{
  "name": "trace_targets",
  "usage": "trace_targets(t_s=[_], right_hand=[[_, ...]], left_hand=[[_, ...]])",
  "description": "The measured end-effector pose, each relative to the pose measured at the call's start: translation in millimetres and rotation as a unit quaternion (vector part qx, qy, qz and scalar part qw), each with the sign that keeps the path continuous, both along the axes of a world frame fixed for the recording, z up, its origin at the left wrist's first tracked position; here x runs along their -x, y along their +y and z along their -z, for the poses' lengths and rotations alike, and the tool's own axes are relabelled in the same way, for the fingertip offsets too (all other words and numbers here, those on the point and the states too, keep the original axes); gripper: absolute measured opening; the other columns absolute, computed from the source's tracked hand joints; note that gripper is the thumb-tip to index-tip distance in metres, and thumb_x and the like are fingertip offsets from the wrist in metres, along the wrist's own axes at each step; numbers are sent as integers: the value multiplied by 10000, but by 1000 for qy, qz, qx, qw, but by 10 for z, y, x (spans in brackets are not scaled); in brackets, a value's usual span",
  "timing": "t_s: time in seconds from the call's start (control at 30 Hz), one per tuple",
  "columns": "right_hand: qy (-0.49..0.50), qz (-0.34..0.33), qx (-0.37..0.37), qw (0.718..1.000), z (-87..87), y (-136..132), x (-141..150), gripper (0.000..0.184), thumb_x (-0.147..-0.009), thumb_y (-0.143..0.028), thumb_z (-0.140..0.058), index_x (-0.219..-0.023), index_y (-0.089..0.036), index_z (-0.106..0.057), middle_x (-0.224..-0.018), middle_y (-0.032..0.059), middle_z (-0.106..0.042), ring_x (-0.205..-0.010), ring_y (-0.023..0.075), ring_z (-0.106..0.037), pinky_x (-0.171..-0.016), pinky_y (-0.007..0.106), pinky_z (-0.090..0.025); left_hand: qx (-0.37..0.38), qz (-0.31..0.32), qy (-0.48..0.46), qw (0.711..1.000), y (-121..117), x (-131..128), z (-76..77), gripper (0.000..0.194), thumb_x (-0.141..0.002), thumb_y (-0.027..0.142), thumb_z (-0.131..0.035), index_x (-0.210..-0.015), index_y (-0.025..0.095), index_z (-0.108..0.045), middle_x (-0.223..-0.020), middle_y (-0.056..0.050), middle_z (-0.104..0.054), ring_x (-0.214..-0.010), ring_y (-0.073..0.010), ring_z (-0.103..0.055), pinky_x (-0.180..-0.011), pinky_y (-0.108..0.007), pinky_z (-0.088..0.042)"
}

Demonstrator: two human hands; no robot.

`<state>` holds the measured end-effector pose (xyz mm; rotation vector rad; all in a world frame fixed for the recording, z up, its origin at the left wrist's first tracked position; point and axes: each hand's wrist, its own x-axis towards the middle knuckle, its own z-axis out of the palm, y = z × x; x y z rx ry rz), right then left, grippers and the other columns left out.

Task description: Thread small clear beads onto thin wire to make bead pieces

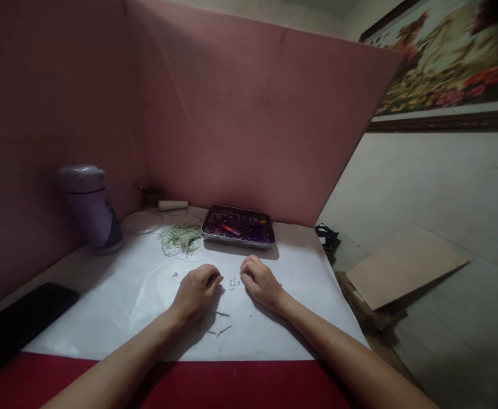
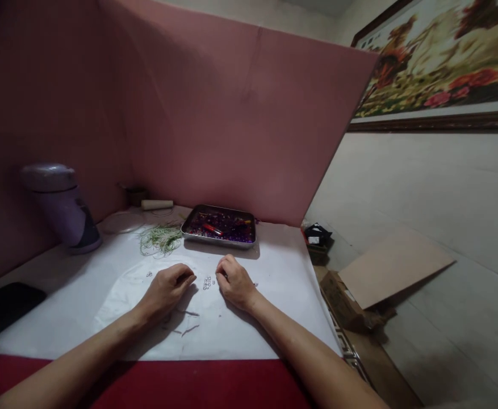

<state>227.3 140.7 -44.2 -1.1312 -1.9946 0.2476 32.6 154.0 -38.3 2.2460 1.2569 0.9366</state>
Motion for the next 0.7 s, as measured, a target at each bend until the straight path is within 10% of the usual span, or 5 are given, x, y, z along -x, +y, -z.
trace_targets(t_s=[0.7], right_hand=[[17,-32,17,999,-22,19,-43,187,-719,-16,-424,-690,-196,-466,-804,26,-503,-763,149,-499,-715,271,-408]], left_hand=[[-17,2,86,996,39,-65,4,180,-759,150,-436,-789,197,-607,-782,-36,-632,-707,-171,-558,-651,-271,-384]])
